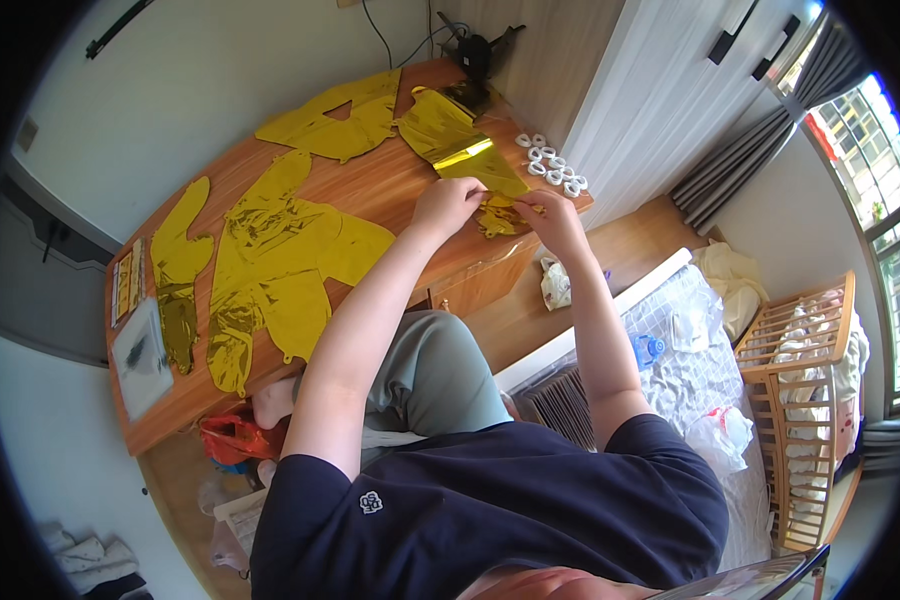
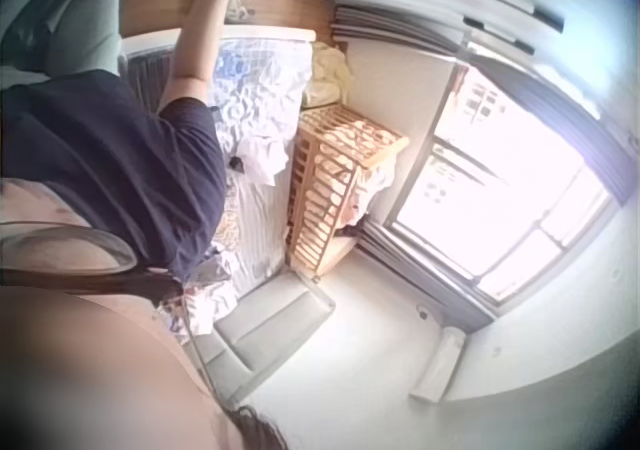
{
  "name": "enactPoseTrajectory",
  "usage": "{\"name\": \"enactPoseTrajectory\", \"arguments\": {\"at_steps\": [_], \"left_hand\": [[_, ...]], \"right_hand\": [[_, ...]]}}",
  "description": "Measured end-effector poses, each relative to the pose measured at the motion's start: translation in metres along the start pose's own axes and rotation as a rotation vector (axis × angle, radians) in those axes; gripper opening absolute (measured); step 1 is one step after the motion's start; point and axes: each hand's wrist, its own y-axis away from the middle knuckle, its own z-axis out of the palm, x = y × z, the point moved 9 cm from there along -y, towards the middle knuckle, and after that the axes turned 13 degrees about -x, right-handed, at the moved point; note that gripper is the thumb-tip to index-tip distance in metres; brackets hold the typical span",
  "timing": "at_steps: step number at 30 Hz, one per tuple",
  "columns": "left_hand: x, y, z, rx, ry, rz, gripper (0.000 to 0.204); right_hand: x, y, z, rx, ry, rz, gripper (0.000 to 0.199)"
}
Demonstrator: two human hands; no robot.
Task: Folding gold foil balloons at a desk and organizing them.
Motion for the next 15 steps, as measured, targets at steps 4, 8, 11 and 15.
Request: {"name": "enactPoseTrajectory", "arguments": {"at_steps": [4,8,11,15], "left_hand": [[-0.005,-0.002,0.001,-0.035,0.074,-0.009,0.017],[-0.009,-0.005,0.007,-0.063,0.168,-0.025,0.018],[-0.009,-0.011,0.011,-0.077,0.229,-0.011,0.02],[-0.022,-0.009,0.013,-0.064,0.258,-0.027,0.02]], "right_hand": [[0.002,-0.007,-0.001,0.033,0.087,0.061,0.027],[0.009,-0.008,-0.003,0.02,0.026,0.152,0.027],[0.014,-0.011,-0.006,0.053,0.059,0.06,0.027],[0.015,-0.018,0.004,-0.047,-0.179,0.056,0.026]]}}
